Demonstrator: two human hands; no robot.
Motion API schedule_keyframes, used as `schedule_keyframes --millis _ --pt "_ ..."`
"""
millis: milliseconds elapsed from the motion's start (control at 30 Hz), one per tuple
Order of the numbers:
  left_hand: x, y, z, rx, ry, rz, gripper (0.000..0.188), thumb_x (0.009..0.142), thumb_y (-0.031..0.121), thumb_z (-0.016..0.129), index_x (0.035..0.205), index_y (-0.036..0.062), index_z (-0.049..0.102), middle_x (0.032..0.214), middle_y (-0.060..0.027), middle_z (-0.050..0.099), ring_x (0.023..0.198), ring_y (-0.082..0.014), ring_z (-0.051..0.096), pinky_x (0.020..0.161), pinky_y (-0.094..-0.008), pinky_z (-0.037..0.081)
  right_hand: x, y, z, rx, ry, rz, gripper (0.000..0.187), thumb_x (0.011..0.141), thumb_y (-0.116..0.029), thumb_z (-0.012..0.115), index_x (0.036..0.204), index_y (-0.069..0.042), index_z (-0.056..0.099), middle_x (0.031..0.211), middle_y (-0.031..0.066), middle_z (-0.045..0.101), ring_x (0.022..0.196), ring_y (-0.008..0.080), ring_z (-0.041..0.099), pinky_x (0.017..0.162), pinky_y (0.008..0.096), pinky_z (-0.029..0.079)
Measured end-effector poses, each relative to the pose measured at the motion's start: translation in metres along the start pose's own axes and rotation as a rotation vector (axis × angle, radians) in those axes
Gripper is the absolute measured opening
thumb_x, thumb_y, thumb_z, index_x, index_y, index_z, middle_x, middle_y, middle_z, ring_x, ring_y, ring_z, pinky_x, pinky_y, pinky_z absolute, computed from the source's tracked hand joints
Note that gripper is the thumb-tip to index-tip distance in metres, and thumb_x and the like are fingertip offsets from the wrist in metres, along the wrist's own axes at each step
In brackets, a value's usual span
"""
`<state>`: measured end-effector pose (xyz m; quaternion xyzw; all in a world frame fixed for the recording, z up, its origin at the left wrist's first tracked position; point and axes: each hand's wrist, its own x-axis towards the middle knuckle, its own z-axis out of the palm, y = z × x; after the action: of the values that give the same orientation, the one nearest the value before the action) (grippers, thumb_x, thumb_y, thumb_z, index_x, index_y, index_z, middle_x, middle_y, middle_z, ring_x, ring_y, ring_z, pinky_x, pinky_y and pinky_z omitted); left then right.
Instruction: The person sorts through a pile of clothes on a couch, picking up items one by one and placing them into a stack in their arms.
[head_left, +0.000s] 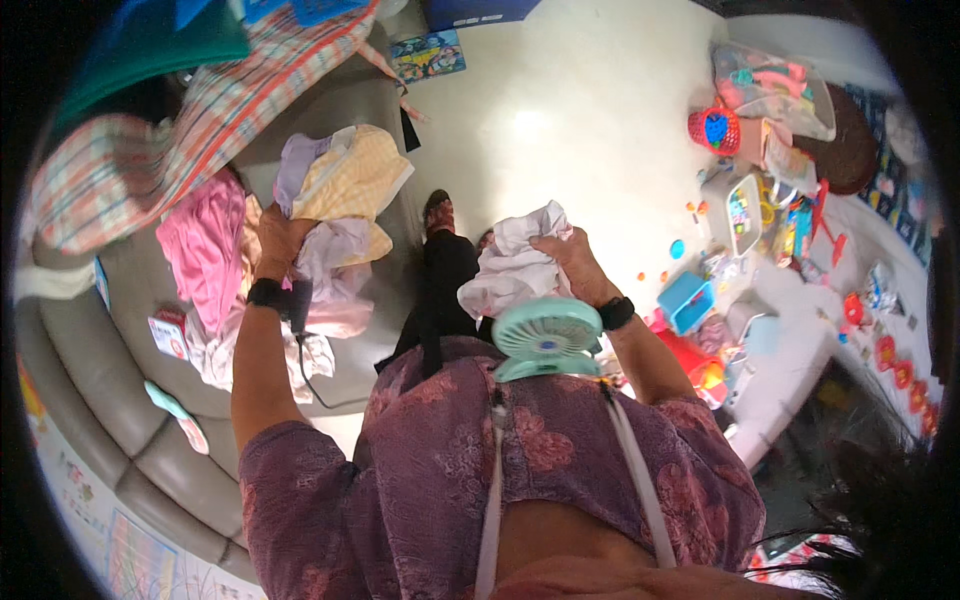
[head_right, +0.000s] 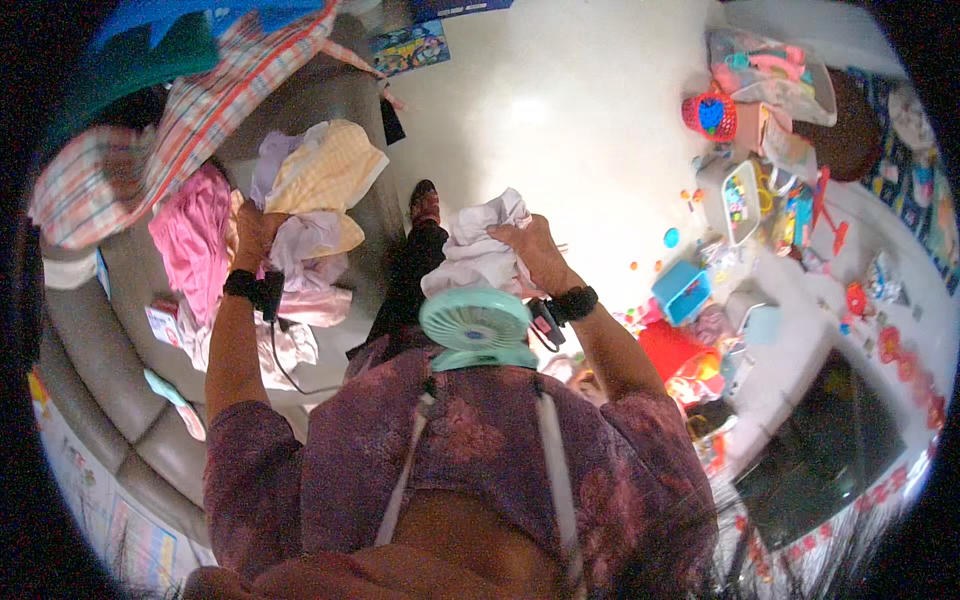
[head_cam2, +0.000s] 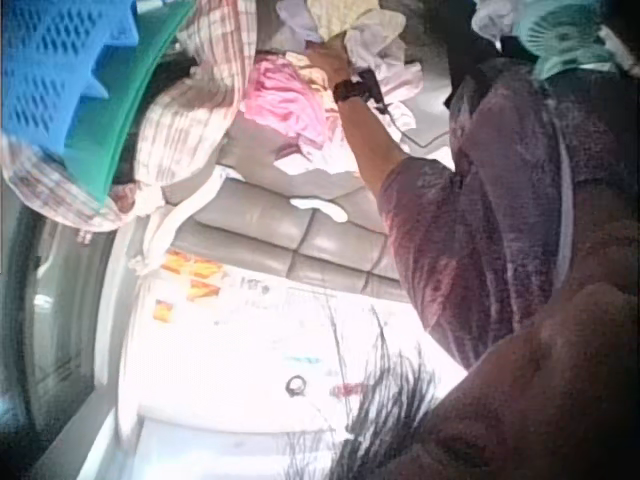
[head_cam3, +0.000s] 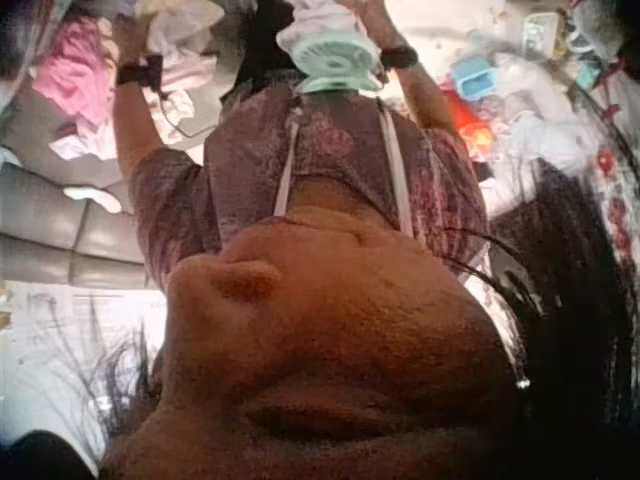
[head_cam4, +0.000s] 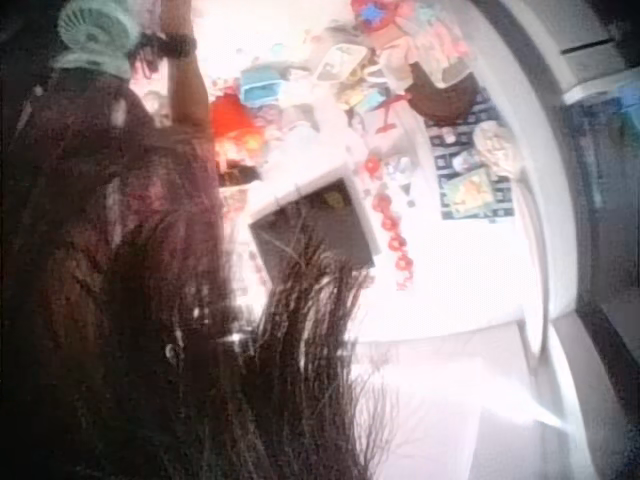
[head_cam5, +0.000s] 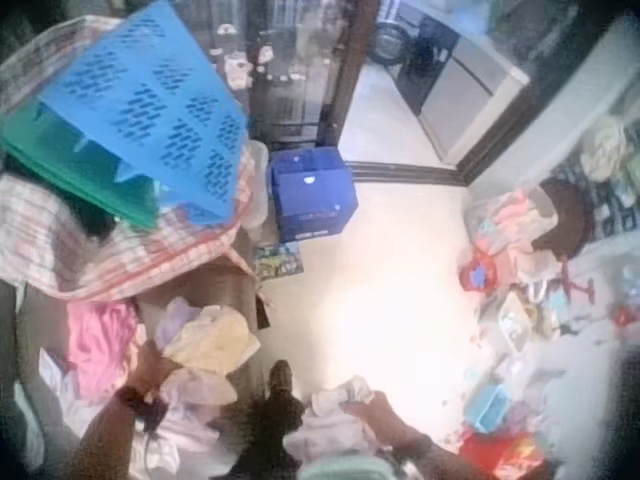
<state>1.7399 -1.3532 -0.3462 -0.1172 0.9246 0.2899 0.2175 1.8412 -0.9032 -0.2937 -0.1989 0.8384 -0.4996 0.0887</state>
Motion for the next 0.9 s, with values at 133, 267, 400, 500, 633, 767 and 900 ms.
schedule_keyframes --millis 133,267,400,500,633,767,900 --pt "-0.065 0.025 -0.048 -0.563 -0.075 -0.009 0.046 0.057 0.017 0.077 0.095 -0.0032 0.06 0.094 -0.0126 0.064 0.082 -0.0214 0.061 0.073 -0.0313 0.049 0.057 -0.082 -0.035 0.507 -0.039 0.557 0.023 0.083 -0.013 0.054 0.096 0.006 0.057 0.087 0.0102 0.063 0.073 0.0155 0.06 0.066 0.0275 0.05" --pt "-0.153 0.098 -0.116 -0.539 -0.159 -0.137 0.047 0.061 0.009 0.075 0.102 -0.0047 0.058 0.1 -0.0104 0.063 0.087 -0.0153 0.059 0.079 -0.0286 0.047 0.084 -0.066 -0.06 0.795 0.121 0.94 0.026 0.083 -0.015 0.054 0.1 0.004 0.056 0.087 0.0117 0.062 0.074 0.0192 0.062 0.061 0.0281 0.052" --pt "-0.215 0.12 -0.127 -0.981 -0.236 -0.312 0.055 0.057 0.007 0.078 0.106 -0.0058 0.056 0.1 -0.009 0.062 0.089 -0.0135 0.056 0.079 -0.0297 0.047 0.134 -0.056 -0.106 0.61 0.132 0.791 0.031 0.082 -0.016 0.053 0.106 0.004 0.053 0.091 0.0114 0.062 0.076 0.0207 0.063 0.062 0.0296 0.052" --pt "-0.242 0.12 -0.099 -0.967 -0.171 -0.305 0.056 0.056 0.014 0.081 0.099 -0.0108 0.056 0.098 -0.0099 0.061 0.087 -0.013 0.055 0.075 -0.0285 0.047 0.192 -0.083 -0.13 0.434 0.134 0.578 0.028 0.079 -0.022 0.059 0.094 0.001 0.055 0.079 0.0093 0.059 0.062 0.0194 0.059 0.044 0.0279 0.047" --pt "-0.247 0.138 -0.07 -0.853 -0.215 -0.458 0.064 0.053 0.023 0.082 0.091 -0.0153 0.048 0.091 -0.0131 0.058 0.084 -0.0161 0.053 0.068 -0.0304 0.046 0.255 -0.096 -0.157 0.648 0.067 0.763 0.035 0.078 -0.025 0.057 0.102 -0.001 0.053 0.089 0.0113 0.06 0.076 0.0253 0.061 0.061 0.036 0.05" --pt "-0.274 0.13 -0.01 -0.822 -0.053 -0.506 0.078 0.047 0.032 0.084 0.092 -0.0167 0.043 0.09 -0.015 0.055 0.084 -0.0182 0.052 0.068 -0.0305 0.046 0.284 -0.124 -0.166 0.66 -0.052 0.832 0.034 0.078 -0.019 0.052 0.105 0.002 0.054 0.094 0.0137 0.062 0.079 0.0253 0.064 0.066 0.0356 0.053" --pt "-0.3 0.143 0.016 -0.95 0.036 -0.472 0.079 0.048 0.028 0.083 0.096 -0.0169 0.041 0.094 -0.0157 0.054 0.086 -0.0187 0.052 0.071 -0.0317 0.046 0.286 -0.118 -0.161 0.695 -0.396 0.751 0.024 0.072 -0.009 0.056 0.094 0.0 0.056 0.081 0.011 0.061 0.076 0.0243 0.063 0.063 0.0361 0.054"
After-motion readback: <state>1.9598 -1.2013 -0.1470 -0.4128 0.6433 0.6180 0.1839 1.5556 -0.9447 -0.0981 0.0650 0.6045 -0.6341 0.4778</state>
